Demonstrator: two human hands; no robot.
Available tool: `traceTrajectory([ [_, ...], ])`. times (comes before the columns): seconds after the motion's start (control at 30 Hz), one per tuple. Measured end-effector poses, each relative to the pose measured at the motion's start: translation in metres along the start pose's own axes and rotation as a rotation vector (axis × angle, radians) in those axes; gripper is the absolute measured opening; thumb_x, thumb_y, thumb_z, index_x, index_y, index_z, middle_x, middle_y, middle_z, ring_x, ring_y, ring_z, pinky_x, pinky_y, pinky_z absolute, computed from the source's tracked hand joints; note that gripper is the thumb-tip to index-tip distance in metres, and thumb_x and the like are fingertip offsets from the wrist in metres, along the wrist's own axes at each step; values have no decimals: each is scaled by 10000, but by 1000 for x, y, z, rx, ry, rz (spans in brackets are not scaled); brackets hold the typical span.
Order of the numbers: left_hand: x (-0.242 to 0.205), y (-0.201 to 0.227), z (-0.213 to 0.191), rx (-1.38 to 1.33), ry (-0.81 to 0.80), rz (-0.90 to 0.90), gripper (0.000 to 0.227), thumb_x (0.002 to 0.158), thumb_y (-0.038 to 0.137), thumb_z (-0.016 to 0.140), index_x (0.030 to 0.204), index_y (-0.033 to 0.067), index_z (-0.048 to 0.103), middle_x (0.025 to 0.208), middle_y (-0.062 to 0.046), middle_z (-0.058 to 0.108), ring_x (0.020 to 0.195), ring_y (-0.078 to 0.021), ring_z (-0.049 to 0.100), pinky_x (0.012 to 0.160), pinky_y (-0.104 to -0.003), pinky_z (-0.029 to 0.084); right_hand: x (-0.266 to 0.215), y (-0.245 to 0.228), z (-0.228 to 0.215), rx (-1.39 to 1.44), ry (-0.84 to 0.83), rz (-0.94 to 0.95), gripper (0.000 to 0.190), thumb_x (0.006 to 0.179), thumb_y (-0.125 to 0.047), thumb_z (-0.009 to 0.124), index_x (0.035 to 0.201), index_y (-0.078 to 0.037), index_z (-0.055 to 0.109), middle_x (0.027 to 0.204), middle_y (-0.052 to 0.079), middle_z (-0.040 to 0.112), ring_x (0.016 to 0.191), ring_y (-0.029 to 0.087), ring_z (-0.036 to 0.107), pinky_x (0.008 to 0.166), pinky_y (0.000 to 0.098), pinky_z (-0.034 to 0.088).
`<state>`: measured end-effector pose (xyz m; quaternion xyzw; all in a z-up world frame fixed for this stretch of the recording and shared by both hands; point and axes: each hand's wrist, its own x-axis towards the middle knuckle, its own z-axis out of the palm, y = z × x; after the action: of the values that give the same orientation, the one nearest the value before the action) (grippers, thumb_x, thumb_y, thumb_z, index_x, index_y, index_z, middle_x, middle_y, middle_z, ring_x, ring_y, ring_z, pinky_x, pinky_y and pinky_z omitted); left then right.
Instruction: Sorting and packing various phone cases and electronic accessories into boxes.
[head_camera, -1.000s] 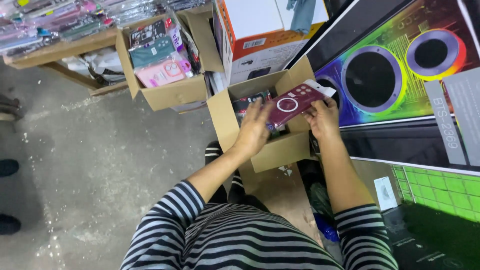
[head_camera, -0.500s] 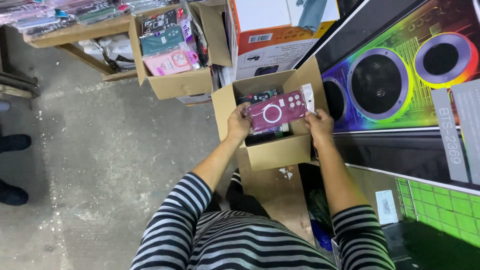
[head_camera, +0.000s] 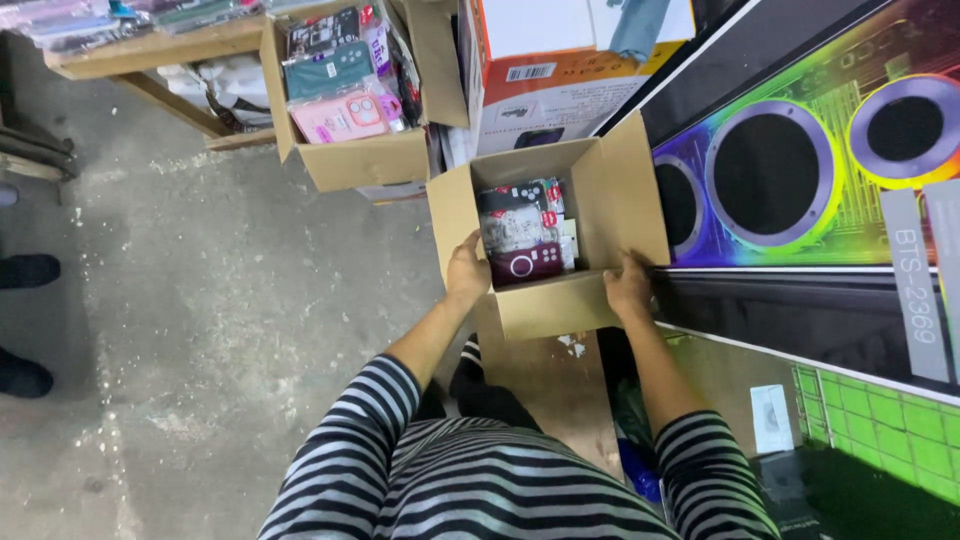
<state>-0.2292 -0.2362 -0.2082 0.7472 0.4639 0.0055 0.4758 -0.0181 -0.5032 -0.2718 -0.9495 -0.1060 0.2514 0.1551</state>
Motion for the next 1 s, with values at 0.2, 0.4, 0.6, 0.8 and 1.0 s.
traceTrajectory([
  [0.2,-28,94,-52,-119,168,317,530,843,-22,609,1356,106,645,1207,-223,618,1227,-435,607,1068,-471,504,-36,-114,-94,435,153,-241,475,963,-177,633,1434,-127,603,1390,216,616,1288,411,563,1048,515,493],
  [0.4,8,169,-113,-100,407,619,430,882,1,600,1269,169,684,1173,-137,640,1165,-397,628,1025,-476,506,-29,-201,-169,403,452,-514,353,967,-187,656,1305,-93,693,1116,232,694,1077,429,663,903,500,554],
  [0.6,77,228,-187,-17,564,827,436,847,-10,631,1266,94,693,1221,-234,618,1207,-465,581,1050,-514,475,5,-266,-219,392,694,-633,318,938,-161,677,1248,-169,749,1062,119,721,1008,318,695,838,399,578],
  [0.8,213,244,-217,-153,463,548,503,904,100,605,1404,96,552,1296,-290,568,1226,-515,587,1053,-564,483,54,-323,-247,284,946,-702,391,935,-118,672,1311,-11,684,1204,296,662,1151,461,624,989,529,495],
  [1.0,328,224,-196,-510,167,334,603,887,133,668,1472,112,525,1023,-169,768,1048,-301,737,858,-420,584,90,-367,-251,203,722,-396,542,995,-375,652,1481,-148,572,1518,245,454,1390,423,463,1154,520,378],
])
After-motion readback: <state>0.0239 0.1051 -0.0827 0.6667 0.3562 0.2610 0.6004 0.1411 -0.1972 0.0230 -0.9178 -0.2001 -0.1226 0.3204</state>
